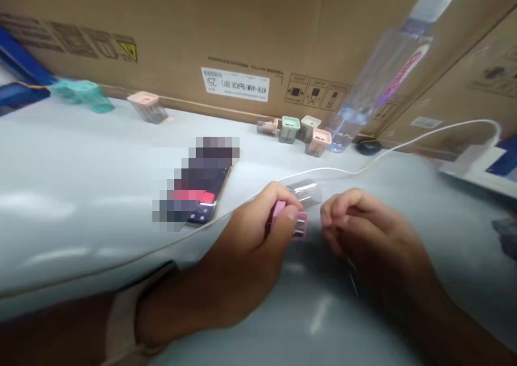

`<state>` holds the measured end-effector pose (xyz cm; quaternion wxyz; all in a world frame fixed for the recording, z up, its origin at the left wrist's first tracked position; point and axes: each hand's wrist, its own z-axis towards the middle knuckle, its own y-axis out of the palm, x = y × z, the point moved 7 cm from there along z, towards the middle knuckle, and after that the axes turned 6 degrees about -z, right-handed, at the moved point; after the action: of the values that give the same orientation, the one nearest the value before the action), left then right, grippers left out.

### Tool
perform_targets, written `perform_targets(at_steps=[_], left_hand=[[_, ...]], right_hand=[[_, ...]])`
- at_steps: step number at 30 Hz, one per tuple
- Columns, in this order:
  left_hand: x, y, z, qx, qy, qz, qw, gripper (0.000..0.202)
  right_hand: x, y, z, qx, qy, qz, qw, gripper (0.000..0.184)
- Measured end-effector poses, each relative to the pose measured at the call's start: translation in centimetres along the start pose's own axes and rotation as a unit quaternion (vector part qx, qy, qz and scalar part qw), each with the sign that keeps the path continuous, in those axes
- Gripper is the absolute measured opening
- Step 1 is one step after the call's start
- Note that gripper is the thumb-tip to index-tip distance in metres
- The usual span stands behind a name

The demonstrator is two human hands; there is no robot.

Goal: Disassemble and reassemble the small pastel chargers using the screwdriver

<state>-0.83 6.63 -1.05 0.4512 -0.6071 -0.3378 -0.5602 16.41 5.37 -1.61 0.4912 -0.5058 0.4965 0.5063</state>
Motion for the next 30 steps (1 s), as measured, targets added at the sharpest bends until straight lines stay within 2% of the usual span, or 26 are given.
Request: perform_targets(at_steps=[5, 9, 13, 19, 30], left_hand=[[-0.1, 0.1, 0.2, -0.007, -0.005, -0.002, 1.0, 0.026], [0.0, 0.3, 0.2, -0.027, -0.007, -0.013, 1.0, 0.023], [0.3, 0.1, 0.1, -0.022, -0.002, -0.017, 1.0, 0.023], [0.2, 0.1, -0.1, -0.027, -0.014, -0.018, 0.999, 0.025], [0.0, 0.3, -0.1, -0.037, -0.016, -0.024, 0.999, 0.025]], right_hand=[[-1.3, 0.3, 0.0, -0.041, -0.038, 0.0, 0.998, 0.025], [-0.5, 0.8, -0.7, -0.069, 0.002, 0.013, 0.998, 0.021], [-0.2, 1.2, -1.1, -0.089, 0.006, -0.04, 0.995, 0.023], [-0.2, 1.1, -1.0, -0.09, 0.011, -0.065, 0.994, 0.031], [-0.2, 1.1, -0.9, -0.099, 0.007, -0.069, 0.993, 0.034]])
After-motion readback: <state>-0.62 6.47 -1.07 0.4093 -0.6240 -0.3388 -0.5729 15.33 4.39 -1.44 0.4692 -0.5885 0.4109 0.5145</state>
